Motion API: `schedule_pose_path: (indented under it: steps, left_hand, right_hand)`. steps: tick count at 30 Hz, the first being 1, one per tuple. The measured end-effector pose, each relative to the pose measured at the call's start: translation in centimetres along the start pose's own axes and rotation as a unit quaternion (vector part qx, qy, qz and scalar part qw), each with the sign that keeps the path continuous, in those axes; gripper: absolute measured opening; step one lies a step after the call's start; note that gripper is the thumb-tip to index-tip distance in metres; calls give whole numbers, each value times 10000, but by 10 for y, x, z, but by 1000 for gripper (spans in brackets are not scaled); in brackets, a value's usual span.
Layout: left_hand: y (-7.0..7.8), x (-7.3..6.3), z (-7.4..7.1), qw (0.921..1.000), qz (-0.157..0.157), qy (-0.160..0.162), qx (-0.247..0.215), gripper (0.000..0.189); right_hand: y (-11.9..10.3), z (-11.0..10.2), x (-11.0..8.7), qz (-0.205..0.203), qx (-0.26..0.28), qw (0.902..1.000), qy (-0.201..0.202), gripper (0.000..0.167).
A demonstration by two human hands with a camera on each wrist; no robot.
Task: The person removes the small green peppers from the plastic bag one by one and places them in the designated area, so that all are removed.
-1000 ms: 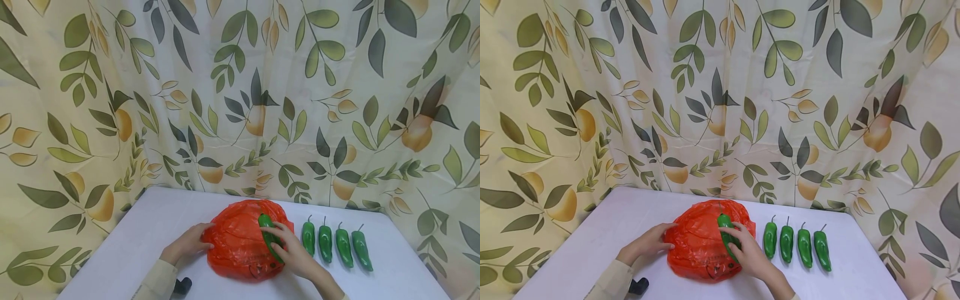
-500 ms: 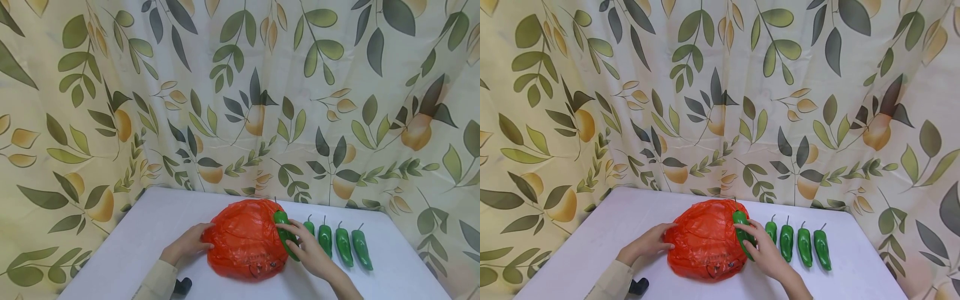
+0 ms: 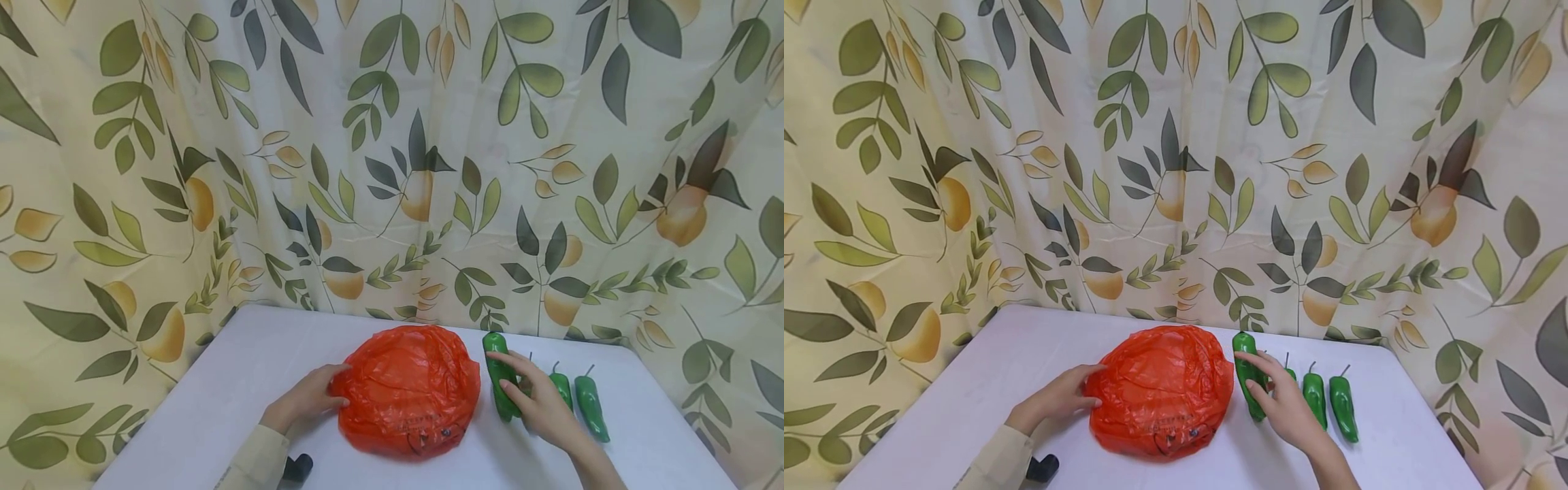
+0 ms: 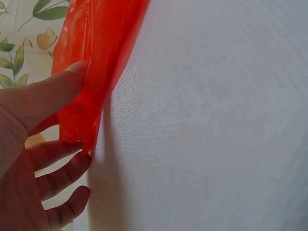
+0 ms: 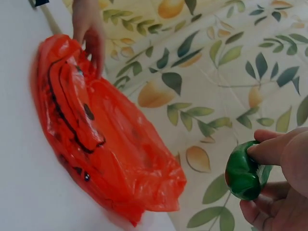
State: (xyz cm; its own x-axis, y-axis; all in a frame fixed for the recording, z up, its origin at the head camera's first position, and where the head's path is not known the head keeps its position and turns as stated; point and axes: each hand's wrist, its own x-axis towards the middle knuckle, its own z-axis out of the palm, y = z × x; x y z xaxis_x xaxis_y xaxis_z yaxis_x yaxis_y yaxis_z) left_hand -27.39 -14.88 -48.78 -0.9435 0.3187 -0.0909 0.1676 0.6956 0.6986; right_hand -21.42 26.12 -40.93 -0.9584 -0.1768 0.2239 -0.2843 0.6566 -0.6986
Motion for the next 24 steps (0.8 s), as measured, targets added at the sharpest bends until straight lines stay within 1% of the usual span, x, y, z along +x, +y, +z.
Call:
schedule_pose_path:
  steps: [9, 14, 18, 20, 24]
  left_hand:
    - [2, -2, -1, 9999, -109, 7, -64, 73]
    - [3, -1, 0, 9998, -204, 15, -70, 73]
    - [2, -1, 0, 9998, -169, 8, -46, 73]
    - [1, 0, 0, 9999, -113, 6, -19, 73]
    - [1, 0, 1, 10000, -80, 5, -13, 73]
  right_hand:
    - [14, -15, 0, 6, -125, 9999, 90, 50]
    - [19, -24, -2, -7, -240, 9994, 239, 49]
    - [25, -30, -3, -40, -407, 9986, 337, 49]
    - [29, -33, -5, -123, -341, 9987, 358, 49]
    - [35, -40, -7, -147, -299, 9985, 430, 50]
